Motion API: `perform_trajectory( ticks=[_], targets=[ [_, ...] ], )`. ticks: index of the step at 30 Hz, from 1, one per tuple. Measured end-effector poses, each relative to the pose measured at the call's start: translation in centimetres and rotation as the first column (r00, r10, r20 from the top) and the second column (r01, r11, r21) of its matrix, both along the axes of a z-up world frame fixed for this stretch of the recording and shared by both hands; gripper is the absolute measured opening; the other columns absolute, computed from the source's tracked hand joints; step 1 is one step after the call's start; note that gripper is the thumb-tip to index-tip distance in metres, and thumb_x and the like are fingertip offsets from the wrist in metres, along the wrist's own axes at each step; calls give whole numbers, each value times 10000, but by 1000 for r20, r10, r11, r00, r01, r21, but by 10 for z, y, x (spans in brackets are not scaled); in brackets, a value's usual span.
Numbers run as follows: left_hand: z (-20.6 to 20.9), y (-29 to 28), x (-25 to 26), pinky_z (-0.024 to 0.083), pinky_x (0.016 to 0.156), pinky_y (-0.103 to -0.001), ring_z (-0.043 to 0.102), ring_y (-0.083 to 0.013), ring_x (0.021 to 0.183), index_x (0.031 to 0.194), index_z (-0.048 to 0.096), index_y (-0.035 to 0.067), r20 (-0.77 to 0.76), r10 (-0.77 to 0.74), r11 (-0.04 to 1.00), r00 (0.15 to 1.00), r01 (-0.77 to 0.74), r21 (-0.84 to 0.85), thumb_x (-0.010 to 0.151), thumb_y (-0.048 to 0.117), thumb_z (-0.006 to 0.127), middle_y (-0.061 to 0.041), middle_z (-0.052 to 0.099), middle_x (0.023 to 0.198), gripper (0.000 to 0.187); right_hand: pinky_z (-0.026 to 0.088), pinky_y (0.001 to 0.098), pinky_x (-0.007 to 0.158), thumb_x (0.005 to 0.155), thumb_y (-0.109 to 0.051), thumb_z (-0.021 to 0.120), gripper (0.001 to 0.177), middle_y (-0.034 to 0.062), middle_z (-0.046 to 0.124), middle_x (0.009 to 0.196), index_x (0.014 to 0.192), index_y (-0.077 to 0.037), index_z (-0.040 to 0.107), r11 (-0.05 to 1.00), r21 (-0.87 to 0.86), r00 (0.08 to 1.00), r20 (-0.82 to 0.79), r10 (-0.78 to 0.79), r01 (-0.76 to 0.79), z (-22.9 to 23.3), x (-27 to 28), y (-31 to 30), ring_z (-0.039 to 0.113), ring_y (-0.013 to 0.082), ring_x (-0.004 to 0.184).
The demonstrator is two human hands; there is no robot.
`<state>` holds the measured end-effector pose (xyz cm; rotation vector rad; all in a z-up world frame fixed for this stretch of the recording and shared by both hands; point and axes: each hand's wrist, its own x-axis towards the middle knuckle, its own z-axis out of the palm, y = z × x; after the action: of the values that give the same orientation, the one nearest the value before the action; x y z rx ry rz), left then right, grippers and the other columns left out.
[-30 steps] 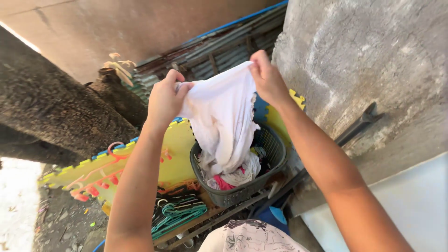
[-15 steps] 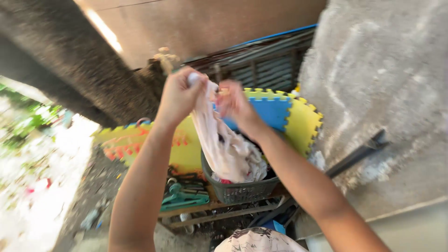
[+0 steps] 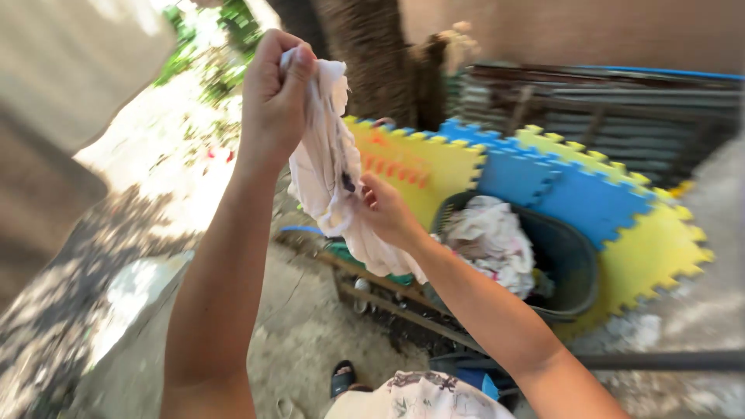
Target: The person is hanging laundry by placing garments on hangers and then using a reaching pole to hook the hangers onto a high clothesline.
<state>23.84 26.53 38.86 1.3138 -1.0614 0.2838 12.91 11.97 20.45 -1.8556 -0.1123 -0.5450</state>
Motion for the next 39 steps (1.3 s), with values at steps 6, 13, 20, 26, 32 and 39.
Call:
perform_trajectory(
  ticks=[6,13,20,26,32,39],
  targets=[
    [-37,115,32,415,552,-327,458,-181,653,894,445,3,219,461,777,860,-511,369,883,395,922,-83,470,694,617,555,300,623,1006,-196,626,153,-5,676,806,1033,-55,680,979,202,992,-127,0,26,-14,67,22,656,83,692],
    [-78,225,94,522,655,-512,701,-417,802,1002,565,0,437,452,386,778,-612,691,794,324,864,-213,719,822,487,532,392,738,968,-64,671,84,154,704,929,1023,-24,720,789,-542,940,315,-130,290,11,143,61,718,294,838],
    [-173,264,153,513,644,-412,663,-271,687,976,730,46,1,365,402,931,-158,902,889,244,726,-160,707,763,216,501,319,642,981,-25,619,121,72,679,836,1066,-6,702,978,-201,981,-192,19,-58,-84,199,78,616,131,730],
    [-277,248,184,465,622,-297,567,-46,717,954,751,14,-468,184,828,864,121,548,942,164,643,-5,675,764,185,542,259,666,955,-57,632,197,-2,694,856,1138,-39,702,989,137,840,-529,117,-51,-212,211,41,622,89,730],
    [-332,241,181,470,575,-328,567,-95,625,995,740,9,-489,466,718,737,7,696,955,234,634,-74,677,695,251,542,406,880,923,-160,663,339,147,703,1122,1248,-67,683,889,-407,733,-535,-420,212,-389,192,-45,681,304,1014],
    [-403,243,175,512,605,-362,638,-142,637,967,726,16,-536,587,630,607,75,773,934,305,626,-136,710,695,308,491,543,925,925,-244,626,570,122,420,1508,1477,-172,506,733,-678,563,-587,-582,50,-419,194,-44,504,439,1210]
  ],
)
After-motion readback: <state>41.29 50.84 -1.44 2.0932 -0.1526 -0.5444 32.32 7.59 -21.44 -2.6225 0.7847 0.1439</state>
